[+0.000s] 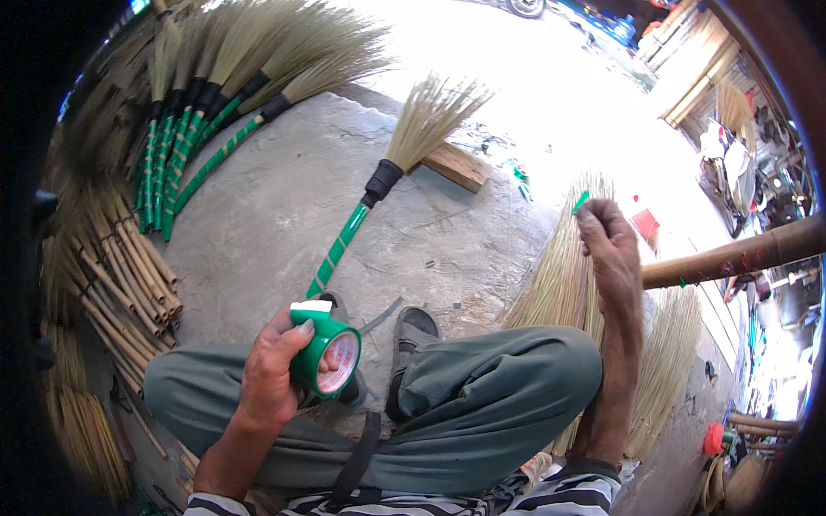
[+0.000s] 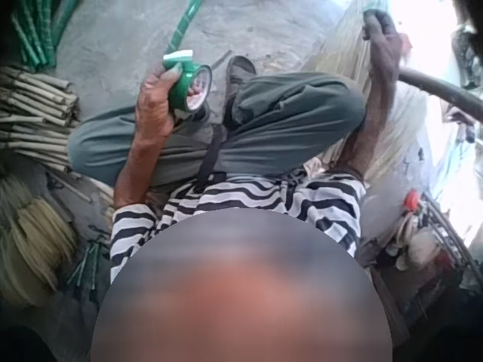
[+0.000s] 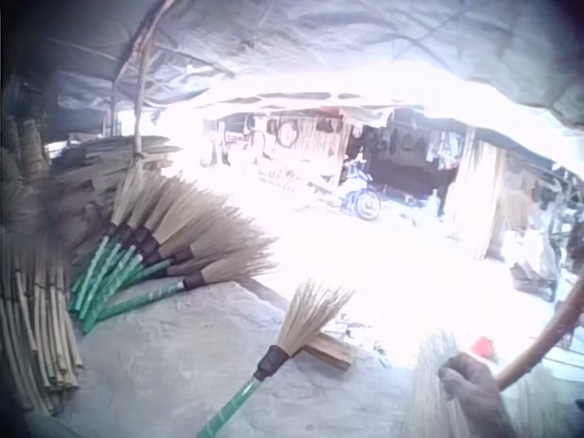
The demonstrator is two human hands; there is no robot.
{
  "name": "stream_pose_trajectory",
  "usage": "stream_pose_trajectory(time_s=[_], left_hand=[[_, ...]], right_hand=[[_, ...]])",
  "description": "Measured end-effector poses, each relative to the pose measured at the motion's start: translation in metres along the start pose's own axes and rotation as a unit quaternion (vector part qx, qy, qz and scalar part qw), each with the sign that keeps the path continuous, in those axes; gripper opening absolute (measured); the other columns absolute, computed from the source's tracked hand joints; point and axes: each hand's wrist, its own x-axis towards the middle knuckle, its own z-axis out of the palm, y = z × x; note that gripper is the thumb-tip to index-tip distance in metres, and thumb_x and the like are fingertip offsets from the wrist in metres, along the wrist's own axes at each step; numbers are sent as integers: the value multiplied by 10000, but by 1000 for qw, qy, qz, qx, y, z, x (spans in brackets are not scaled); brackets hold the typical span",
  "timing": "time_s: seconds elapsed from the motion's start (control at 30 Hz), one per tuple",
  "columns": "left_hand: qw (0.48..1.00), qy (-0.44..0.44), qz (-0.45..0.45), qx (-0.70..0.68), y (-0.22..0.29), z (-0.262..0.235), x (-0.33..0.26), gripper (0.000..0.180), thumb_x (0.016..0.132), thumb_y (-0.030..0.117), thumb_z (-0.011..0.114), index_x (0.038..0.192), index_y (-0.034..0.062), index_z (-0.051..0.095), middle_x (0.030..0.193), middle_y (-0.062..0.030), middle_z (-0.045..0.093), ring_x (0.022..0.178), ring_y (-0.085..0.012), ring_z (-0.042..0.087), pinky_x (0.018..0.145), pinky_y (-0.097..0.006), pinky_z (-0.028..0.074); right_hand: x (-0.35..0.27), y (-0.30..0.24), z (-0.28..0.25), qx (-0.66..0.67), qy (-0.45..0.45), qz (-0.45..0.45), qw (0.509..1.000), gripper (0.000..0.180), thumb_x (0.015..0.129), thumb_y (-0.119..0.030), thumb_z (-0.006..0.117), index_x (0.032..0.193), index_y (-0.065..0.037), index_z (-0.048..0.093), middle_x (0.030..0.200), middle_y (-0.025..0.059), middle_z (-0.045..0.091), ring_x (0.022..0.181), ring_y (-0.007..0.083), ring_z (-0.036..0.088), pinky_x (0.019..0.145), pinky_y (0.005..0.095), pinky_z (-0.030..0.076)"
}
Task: The person sits on the floor and wraps green tape around a broom handle. They pull tape from a roll, wrap it around the handle, and use scissors to cut the tape. The finished broom is then placed with other completed brooms.
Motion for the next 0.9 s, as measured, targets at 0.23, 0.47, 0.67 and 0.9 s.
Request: stream_pose_trajectory(time_s=[0.23,0.47,0.67,0.9], left_hand=[[996,63,-56,38,-4,10,17,331,1062,194,626,1330,1,642,931,-121,763,707,-163,736,660,-301,618],[989,108,-79,57,-13,18,51,270,1083,154,601,1283,-18,660,942,-127,777,742,-164,743,686,-309,609],[979,131,-124,98,-6,29,82,434,1059,126,603,1472,-4,628,1069,-96,768,821,-146,718,755,-288,596],[963,180,-144,137,0,36,123,430,1079,134,579,1479,-20,612,1092,-93,750,831,-149,698,752,-291,573]], right_hand=[[51,200,22,11,39,216,976,188,1095,-268,662,1102,-83,694,874,-41,592,734,63,551,620,249,482],[116,311,52,-41,57,262,962,210,1091,-289,655,1069,-81,679,893,-27,600,742,75,534,619,257,460],[189,366,43,-45,66,237,968,265,1101,-322,633,1085,-66,699,849,-28,591,721,75,527,620,277,462],[250,418,37,-320,105,109,935,342,1043,-289,616,1083,27,738,893,173,728,851,306,704,819,452,547]])
